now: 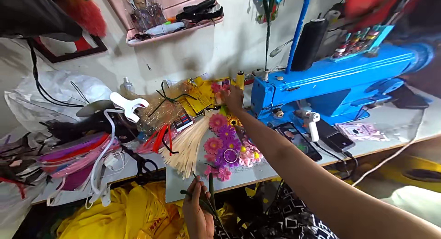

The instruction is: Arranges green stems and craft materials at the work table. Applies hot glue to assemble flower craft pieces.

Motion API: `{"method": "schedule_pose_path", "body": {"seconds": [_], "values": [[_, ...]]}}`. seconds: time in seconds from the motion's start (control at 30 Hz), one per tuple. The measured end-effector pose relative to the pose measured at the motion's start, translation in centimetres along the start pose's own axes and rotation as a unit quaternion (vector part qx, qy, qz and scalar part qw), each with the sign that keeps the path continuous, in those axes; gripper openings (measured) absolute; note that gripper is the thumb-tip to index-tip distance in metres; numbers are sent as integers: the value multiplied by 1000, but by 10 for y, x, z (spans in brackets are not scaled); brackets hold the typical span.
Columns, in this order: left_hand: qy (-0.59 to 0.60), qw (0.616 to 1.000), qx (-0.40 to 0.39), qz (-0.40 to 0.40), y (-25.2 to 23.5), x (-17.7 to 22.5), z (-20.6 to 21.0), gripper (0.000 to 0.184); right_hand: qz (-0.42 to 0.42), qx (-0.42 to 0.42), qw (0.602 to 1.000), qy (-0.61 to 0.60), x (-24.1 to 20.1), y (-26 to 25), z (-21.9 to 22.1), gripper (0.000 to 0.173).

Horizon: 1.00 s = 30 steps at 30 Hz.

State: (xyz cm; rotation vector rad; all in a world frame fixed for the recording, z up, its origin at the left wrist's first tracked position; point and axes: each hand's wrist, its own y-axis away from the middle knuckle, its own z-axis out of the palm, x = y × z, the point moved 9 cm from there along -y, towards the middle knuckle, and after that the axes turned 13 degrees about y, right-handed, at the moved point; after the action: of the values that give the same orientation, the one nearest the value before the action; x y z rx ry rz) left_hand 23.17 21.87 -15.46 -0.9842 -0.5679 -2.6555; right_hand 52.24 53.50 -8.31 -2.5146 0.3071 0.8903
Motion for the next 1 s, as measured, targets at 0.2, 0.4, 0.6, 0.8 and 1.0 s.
{"method": "schedule_pose_path", "body": {"seconds": [0.2,0.4,0.6,0.8,1.0], "values": [[25,1000,-3,6,-4,6,7,27,44,-74,995,56,13,-24,15,61],[24,1000,-7,-12,-6,-3,6,28,-78,-47,991,96,1,-19,22,29],[12,1000,-1,-11,-7,0,4,27,-134,-37,981,135,-5,-13,29,28],[-5,1000,-28,0,-10,2,12,25,23,25,994,-109,13,-15,0,39],[-51,998,-44,18,-9,7,30,20,58,-78,886,-454,-23,31,-15,33]]}}
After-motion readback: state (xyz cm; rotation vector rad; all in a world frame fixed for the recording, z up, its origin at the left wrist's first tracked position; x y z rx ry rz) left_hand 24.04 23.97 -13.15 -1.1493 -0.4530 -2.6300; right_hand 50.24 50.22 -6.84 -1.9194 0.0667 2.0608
